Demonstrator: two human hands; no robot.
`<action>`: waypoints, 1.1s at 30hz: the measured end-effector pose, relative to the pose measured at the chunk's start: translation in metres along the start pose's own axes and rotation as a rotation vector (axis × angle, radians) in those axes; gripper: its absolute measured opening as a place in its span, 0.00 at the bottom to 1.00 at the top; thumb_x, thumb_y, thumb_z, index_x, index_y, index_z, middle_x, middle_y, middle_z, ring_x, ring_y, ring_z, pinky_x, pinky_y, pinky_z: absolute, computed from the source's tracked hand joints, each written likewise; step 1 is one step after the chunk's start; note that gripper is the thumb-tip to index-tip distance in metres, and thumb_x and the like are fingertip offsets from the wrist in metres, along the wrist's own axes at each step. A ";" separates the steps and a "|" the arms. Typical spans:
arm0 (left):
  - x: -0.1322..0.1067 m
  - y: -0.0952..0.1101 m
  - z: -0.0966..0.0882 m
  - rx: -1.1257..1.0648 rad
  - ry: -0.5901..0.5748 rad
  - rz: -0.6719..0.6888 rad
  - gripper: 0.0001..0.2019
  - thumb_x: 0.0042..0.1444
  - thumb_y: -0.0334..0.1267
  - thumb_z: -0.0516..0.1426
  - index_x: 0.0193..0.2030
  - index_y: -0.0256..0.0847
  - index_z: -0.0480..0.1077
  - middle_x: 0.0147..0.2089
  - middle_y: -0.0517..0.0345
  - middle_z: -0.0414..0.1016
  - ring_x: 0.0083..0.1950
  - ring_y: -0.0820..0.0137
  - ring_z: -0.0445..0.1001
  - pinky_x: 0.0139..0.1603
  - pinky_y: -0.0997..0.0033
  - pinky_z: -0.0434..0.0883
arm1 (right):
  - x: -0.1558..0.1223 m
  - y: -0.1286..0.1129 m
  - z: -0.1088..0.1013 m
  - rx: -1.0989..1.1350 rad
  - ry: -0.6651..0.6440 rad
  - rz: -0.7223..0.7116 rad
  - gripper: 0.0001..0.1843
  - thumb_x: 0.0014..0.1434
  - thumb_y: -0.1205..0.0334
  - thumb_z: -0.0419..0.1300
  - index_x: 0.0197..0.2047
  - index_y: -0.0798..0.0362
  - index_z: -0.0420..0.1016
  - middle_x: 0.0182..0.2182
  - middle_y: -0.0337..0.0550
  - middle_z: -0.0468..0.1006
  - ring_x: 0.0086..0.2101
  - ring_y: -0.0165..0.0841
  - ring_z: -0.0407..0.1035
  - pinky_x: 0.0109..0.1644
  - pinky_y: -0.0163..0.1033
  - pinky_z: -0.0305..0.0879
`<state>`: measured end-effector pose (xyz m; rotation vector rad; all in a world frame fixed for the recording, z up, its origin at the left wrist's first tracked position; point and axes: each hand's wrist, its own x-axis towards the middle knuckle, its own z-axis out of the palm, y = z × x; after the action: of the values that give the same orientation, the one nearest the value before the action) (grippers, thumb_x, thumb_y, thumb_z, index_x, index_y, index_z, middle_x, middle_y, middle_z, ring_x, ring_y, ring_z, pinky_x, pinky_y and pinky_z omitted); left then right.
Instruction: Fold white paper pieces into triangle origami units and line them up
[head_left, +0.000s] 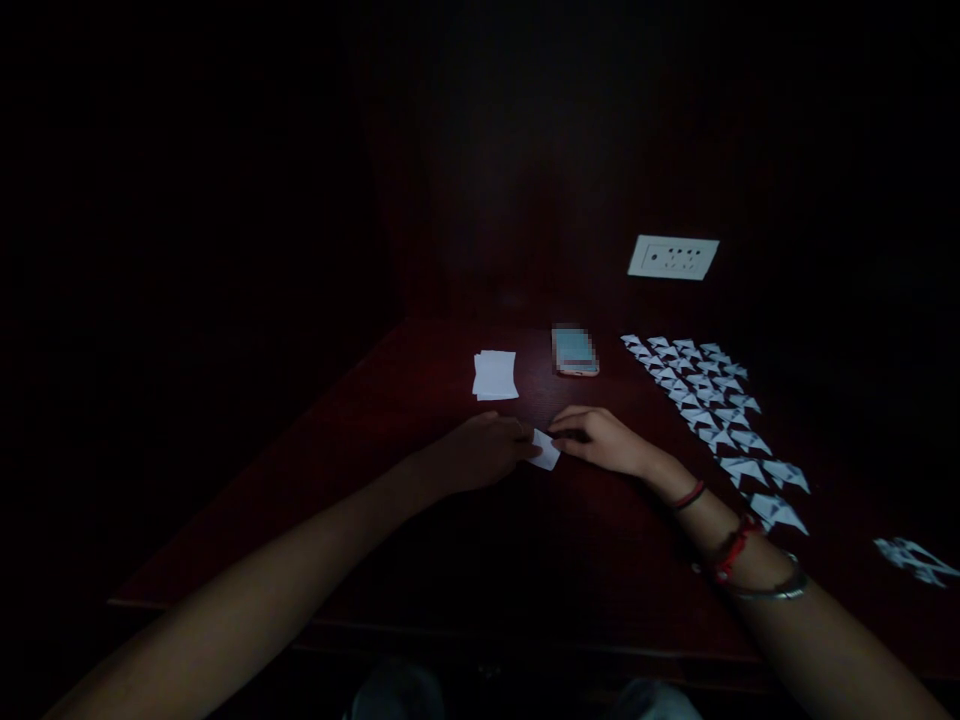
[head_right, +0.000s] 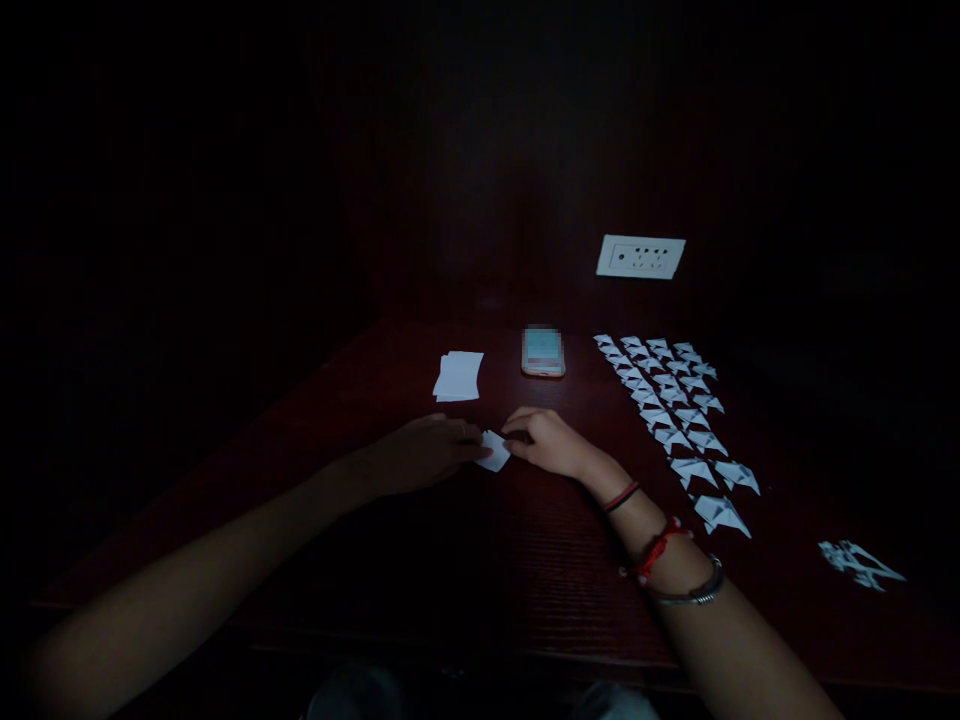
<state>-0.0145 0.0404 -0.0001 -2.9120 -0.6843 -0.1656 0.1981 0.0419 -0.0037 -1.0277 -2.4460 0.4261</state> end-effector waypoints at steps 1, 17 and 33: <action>0.000 0.002 0.001 0.006 0.000 -0.011 0.15 0.55 0.30 0.47 0.49 0.44 0.61 0.49 0.56 0.64 0.49 0.67 0.62 0.44 0.68 0.57 | 0.002 0.003 0.004 0.044 0.012 0.033 0.13 0.49 0.67 0.54 0.39 0.55 0.72 0.36 0.44 0.71 0.36 0.30 0.65 0.41 0.36 0.60; -0.001 -0.002 0.005 -0.157 0.012 -0.005 0.16 0.59 0.37 0.43 0.53 0.44 0.56 0.55 0.56 0.58 0.56 0.66 0.54 0.50 0.65 0.55 | 0.006 0.011 0.012 0.474 0.016 0.381 0.10 0.43 0.67 0.57 0.32 0.59 0.72 0.24 0.40 0.72 0.25 0.26 0.64 0.30 0.33 0.61; -0.006 0.003 0.003 0.007 0.016 -0.061 0.15 0.58 0.41 0.44 0.52 0.45 0.59 0.53 0.58 0.61 0.55 0.63 0.55 0.49 0.63 0.54 | -0.001 -0.003 0.000 0.031 -0.086 -0.126 0.10 0.51 0.71 0.52 0.32 0.54 0.74 0.32 0.41 0.74 0.33 0.27 0.67 0.39 0.32 0.60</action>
<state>-0.0178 0.0355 -0.0039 -2.8818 -0.7707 -0.1927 0.1970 0.0391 -0.0022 -0.8537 -2.5548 0.4737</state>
